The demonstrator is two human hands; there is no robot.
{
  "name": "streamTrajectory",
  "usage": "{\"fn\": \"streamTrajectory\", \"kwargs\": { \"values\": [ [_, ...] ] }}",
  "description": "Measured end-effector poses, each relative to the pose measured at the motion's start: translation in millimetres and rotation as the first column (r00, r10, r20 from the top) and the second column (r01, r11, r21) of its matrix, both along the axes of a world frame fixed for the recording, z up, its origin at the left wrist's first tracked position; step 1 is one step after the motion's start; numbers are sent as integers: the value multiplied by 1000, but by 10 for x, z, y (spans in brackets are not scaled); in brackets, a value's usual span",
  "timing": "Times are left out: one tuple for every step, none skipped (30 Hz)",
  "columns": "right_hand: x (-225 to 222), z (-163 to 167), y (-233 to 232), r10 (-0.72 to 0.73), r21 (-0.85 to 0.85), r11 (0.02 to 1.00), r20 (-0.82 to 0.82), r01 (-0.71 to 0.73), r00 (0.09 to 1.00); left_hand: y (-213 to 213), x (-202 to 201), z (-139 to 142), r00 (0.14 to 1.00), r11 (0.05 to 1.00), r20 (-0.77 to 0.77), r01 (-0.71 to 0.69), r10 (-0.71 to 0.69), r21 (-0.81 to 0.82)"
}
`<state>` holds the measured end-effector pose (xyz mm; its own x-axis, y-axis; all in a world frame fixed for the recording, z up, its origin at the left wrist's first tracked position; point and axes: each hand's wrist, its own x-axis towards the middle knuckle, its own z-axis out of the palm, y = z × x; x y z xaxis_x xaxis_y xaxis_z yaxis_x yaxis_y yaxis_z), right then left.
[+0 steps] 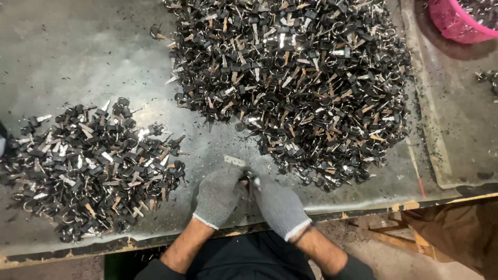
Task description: The person, wearing gloves, picks small metal parts one at a time from a large pile on a workbench and places selected pieces into a separate pile beside it, continuously sorting through the heap.
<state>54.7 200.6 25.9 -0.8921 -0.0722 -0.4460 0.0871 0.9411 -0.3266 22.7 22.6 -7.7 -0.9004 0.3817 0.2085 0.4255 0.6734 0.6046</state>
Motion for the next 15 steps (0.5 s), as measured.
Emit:
{"fn": "streamTrajectory", "kwargs": {
  "values": [
    [21, -11, 4, -18, -23, 1000, 30, 18, 999, -11, -2, 3, 1000, 1000, 16, -4, 4, 5],
    [40, -21, 4, -30, -43, 999, 65, 33, 997, -14, -5, 6, 1000, 1000, 19, 0, 0, 9],
    [54, -31, 0, -43, -62, 997, 106, 50, 993, -15, -11, 9, 1000, 1000, 28, 6, -6, 13],
    [67, -40, -12, -7, -42, 999, 15, 7, 1000, -11, -15, 7, 999, 1000, 39, 17, -18, 14],
    [64, -47, -25, 28, -18, 999, -79, -30, 996, -6, -21, 2, 1000, 1000, -2, 25, -25, 18],
    [63, -48, -37, 62, 10, 998, -174, -62, 983, -1, -28, -7, 998, 999, -46, 36, -35, 23],
    [49, -47, -49, 61, 24, 998, -209, -58, 976, -1, -35, -19, 995, 999, -90, 48, -45, 26],
    [35, -39, -51, 63, 39, 998, -243, -55, 968, -4, -37, -31, 996, 998, -70, 60, -59, 12],
    [21, -29, -62, 66, 52, 997, -278, -54, 958, -15, -41, -45, 996, 997, -50, 71, -71, -4],
    [-2, -12, -49, 44, 22, 999, -163, -41, 986, -27, -40, -58, 996, 997, -30, 79, -80, -20],
    [-22, 6, -40, 27, -6, 1000, -48, -27, 999, -41, -37, -72, 996, 997, -35, 79, -79, -19],
    [-40, 25, -35, 14, -31, 999, 65, -12, 998, -47, -35, -84, 996, 997, -44, 76, -76, -18],
    [-53, 44, -35, 31, -33, 999, 23, -30, 999, -50, -34, -95, 996, 997, -54, 71, -72, -15],
    [-52, 61, -47, 48, -33, 998, -15, -48, 999, -46, -28, -103, 995, 997, -67, 73, -75, -36],
    [-54, 78, -51, 63, -34, 997, -44, -64, 997, -41, -22, -107, 994, 996, -73, 77, -81, -55]
  ]
}}
